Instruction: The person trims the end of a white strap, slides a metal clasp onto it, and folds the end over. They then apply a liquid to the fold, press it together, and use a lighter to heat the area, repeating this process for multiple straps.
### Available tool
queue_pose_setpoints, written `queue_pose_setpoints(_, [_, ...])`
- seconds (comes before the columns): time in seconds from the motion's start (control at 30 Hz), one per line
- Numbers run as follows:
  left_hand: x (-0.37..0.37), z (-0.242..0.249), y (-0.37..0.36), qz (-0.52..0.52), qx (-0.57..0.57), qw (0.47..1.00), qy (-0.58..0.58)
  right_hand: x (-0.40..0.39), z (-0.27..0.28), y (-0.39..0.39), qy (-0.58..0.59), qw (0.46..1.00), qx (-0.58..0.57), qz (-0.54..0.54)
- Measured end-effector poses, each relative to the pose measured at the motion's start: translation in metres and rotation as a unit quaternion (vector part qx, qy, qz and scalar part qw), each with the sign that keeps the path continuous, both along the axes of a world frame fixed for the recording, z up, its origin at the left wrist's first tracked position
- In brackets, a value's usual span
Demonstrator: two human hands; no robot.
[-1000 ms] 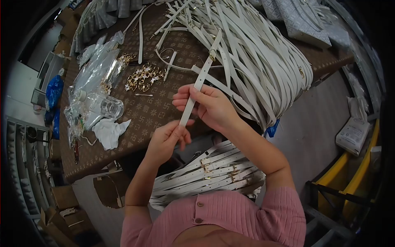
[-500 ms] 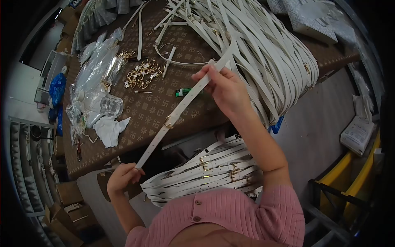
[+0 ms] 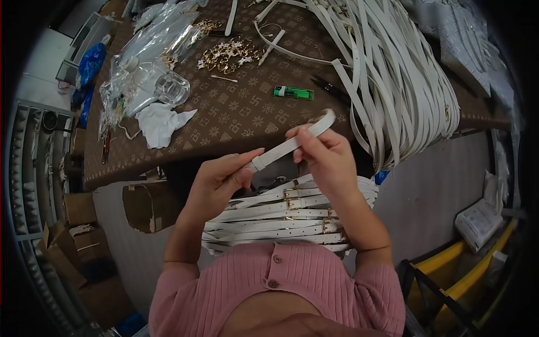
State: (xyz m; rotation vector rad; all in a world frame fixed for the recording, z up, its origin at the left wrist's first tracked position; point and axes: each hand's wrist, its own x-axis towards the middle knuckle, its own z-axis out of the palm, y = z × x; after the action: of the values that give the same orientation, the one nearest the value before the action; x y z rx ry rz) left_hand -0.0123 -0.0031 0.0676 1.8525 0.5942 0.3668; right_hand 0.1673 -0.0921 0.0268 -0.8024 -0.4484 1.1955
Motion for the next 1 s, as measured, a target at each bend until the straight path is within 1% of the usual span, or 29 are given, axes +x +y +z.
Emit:
queue_pose_setpoints(0.1, [-0.008, -0.004, 0.002, 0.001, -0.018, 1.0, 0.01, 0.017, -0.003, -0.007, 0.012, 0.993, 0.003, -0.121])
queue_pose_setpoints(0.2, [-0.01, -0.006, -0.003, 0.008, -0.003, 1.0, 0.021, 0.018, -0.009, -0.01, -0.01, 0.992, -0.011, -0.126])
queue_pose_setpoints(0.27, [-0.003, -0.004, -0.009, 0.054, 0.073, 0.995, 0.035, 0.015, -0.008, -0.013, -0.026, 0.99, -0.026, -0.139])
queue_pose_setpoints(0.3, [0.004, -0.005, -0.011, 0.049, 0.071, 0.996, 0.035, 0.012, -0.007, -0.013, -0.012, 0.992, -0.025, -0.124])
queue_pose_setpoints(0.33, [0.012, -0.005, -0.014, 0.047, 0.155, 0.987, 0.019, 0.008, -0.007, -0.013, 0.002, 0.994, -0.022, -0.108])
queue_pose_setpoints(0.37, [0.016, -0.006, -0.015, 0.046, 0.238, 0.97, 0.004, 0.004, -0.005, -0.014, 0.022, 0.996, -0.053, -0.066])
queue_pose_setpoints(0.4, [0.015, -0.009, -0.015, 0.044, 0.237, 0.971, 0.005, 0.004, -0.004, -0.015, 0.023, 0.996, -0.054, -0.067])
queue_pose_setpoints(0.47, [0.012, -0.018, -0.011, -0.02, 0.256, 0.965, 0.047, 0.006, -0.004, -0.017, 0.047, 0.993, 0.015, -0.104])
queue_pose_setpoints(0.5, [0.011, -0.017, -0.008, -0.028, 0.253, 0.966, 0.044, 0.01, -0.005, -0.022, 0.045, 0.993, 0.012, -0.112])
queue_pose_setpoints(0.57, [0.008, -0.01, -0.003, -0.123, 0.111, 0.979, 0.12, 0.026, -0.009, -0.041, 0.004, 0.993, 0.006, -0.114])
queue_pose_setpoints(0.6, [0.009, -0.007, -0.006, -0.165, 0.078, 0.975, 0.127, 0.03, -0.001, -0.055, -0.028, 0.989, -0.037, -0.137])
queue_pose_setpoints(0.63, [0.008, -0.005, -0.01, -0.205, 0.045, 0.968, 0.134, 0.038, -0.002, -0.07, -0.063, 0.984, -0.05, -0.16])
queue_pose_setpoints(0.67, [0.005, -0.009, -0.011, -0.26, 0.036, 0.953, 0.152, 0.049, -0.003, -0.088, -0.098, 0.977, -0.063, -0.179])
queue_pose_setpoints(0.73, [-0.002, -0.019, -0.013, -0.284, 0.03, 0.946, 0.153, 0.07, 0.0, -0.129, -0.151, 0.956, -0.097, -0.231])
queue_pose_setpoints(0.8, [-0.012, -0.032, -0.016, -0.308, 0.025, 0.939, 0.154, 0.092, 0.001, -0.171, -0.203, 0.916, -0.213, -0.272])
queue_pose_setpoints(0.83, [-0.019, -0.038, -0.018, -0.29, 0.009, 0.95, 0.118, 0.093, 0.0, -0.177, -0.202, 0.914, -0.217, -0.275])
queue_pose_setpoints(0.87, [-0.023, -0.041, -0.02, -0.272, -0.006, 0.959, 0.082, 0.094, 0.0, -0.181, -0.356, 0.819, -0.327, -0.308])
queue_pose_setpoints(0.9, [-0.024, -0.04, -0.021, -0.275, -0.006, 0.958, 0.081, 0.094, -0.001, -0.184, -0.493, 0.688, -0.422, -0.325])
queue_pose_setpoints(0.93, [-0.025, -0.038, -0.023, -0.272, -0.008, 0.958, 0.094, 0.094, -0.004, -0.182, -0.492, 0.687, -0.423, -0.328])
queue_pose_setpoints(0.97, [-0.026, -0.036, -0.024, -0.269, -0.01, 0.957, 0.106, 0.095, -0.008, -0.175, -0.652, 0.543, -0.411, -0.333])
queue_pose_setpoints(1.0, [-0.026, -0.037, -0.027, -0.27, -0.007, 0.957, 0.105, 0.096, -0.013, -0.167, -0.782, 0.374, -0.38, -0.323])
